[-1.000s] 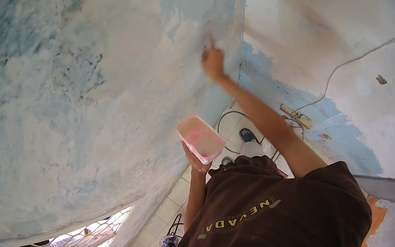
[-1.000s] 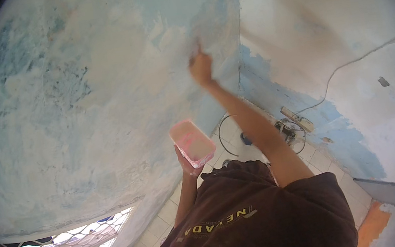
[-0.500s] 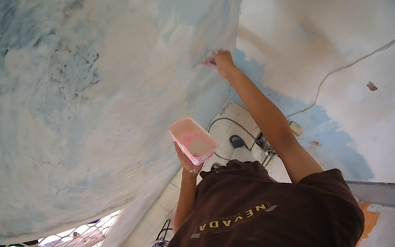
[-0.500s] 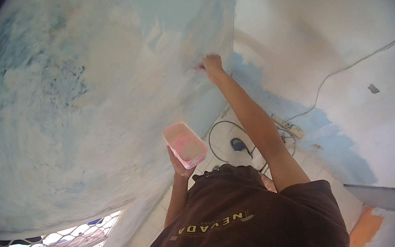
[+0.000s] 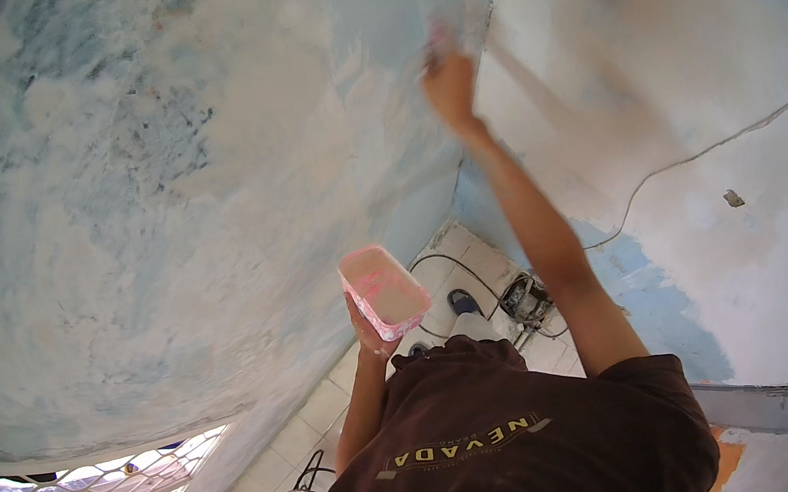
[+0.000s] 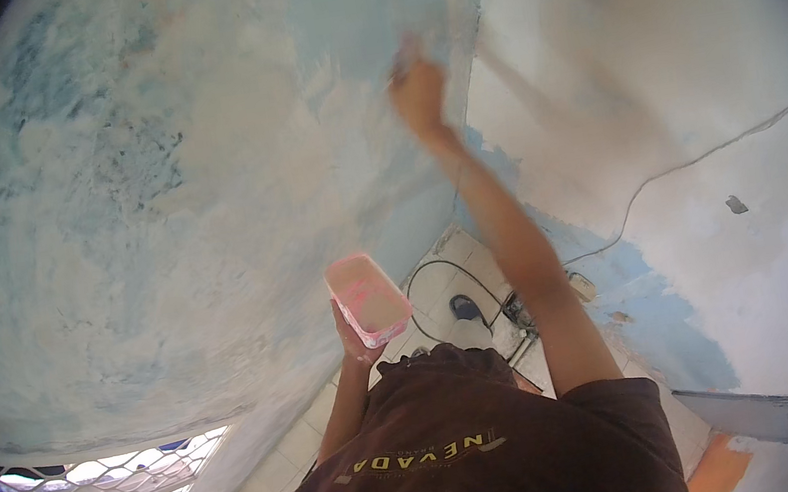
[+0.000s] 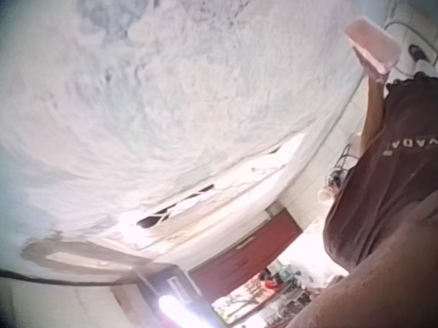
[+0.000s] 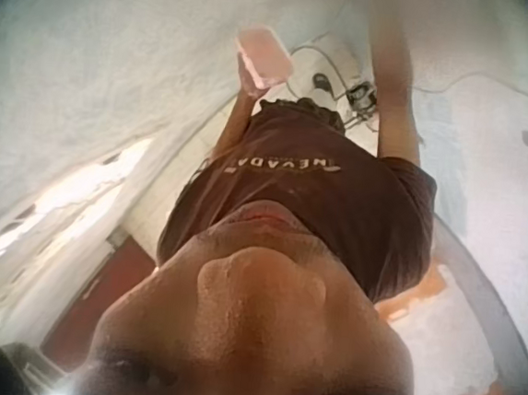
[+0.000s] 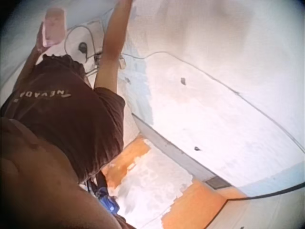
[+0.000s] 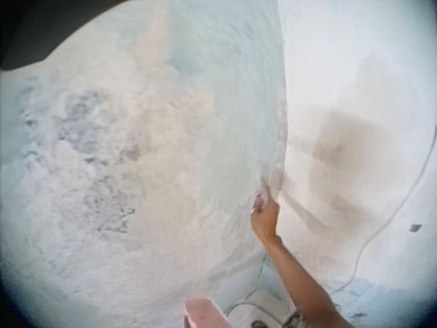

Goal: The person applies plaster to the wall and ceiling around a window frame using a putty knife, frequently loading the knife with material from a plastic container.

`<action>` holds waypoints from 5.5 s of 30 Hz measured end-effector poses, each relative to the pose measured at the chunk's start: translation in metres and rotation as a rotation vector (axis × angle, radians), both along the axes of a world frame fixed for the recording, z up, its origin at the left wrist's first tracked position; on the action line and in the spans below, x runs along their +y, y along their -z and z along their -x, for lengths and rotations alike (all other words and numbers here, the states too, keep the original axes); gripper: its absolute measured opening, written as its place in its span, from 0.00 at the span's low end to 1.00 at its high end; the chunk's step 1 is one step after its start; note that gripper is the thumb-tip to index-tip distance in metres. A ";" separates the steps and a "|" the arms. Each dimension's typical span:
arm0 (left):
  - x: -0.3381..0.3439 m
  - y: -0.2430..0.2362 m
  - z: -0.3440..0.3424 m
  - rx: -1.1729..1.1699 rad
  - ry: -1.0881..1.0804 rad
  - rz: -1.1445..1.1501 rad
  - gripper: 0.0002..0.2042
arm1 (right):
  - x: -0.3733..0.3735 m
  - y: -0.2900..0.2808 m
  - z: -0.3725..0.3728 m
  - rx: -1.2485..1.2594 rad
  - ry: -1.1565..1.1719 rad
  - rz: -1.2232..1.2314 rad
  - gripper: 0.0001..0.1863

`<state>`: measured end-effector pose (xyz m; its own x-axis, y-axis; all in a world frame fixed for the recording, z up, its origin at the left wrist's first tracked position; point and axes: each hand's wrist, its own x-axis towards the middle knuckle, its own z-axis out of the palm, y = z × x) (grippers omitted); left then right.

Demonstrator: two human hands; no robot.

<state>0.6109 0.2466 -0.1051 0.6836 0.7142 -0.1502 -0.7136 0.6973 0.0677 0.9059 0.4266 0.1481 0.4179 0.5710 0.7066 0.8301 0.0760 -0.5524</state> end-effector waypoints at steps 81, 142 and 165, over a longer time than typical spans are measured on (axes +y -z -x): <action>0.047 -0.062 -0.032 0.201 -0.048 -0.220 0.40 | -0.142 0.122 0.059 0.728 -0.524 0.470 0.17; 0.019 -0.047 -0.015 0.285 -0.016 -0.185 0.40 | -0.185 0.144 0.055 1.294 -0.649 0.229 0.19; 0.004 -0.047 -0.012 0.381 -0.068 -0.235 0.39 | -0.179 0.136 0.063 0.645 -0.466 0.394 0.19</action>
<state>0.6229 0.2502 -0.0586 0.5613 0.8003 -0.2108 -0.6507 0.5842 0.4851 0.8427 0.2476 0.0120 0.3314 0.9345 0.1300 0.2805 0.0340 -0.9593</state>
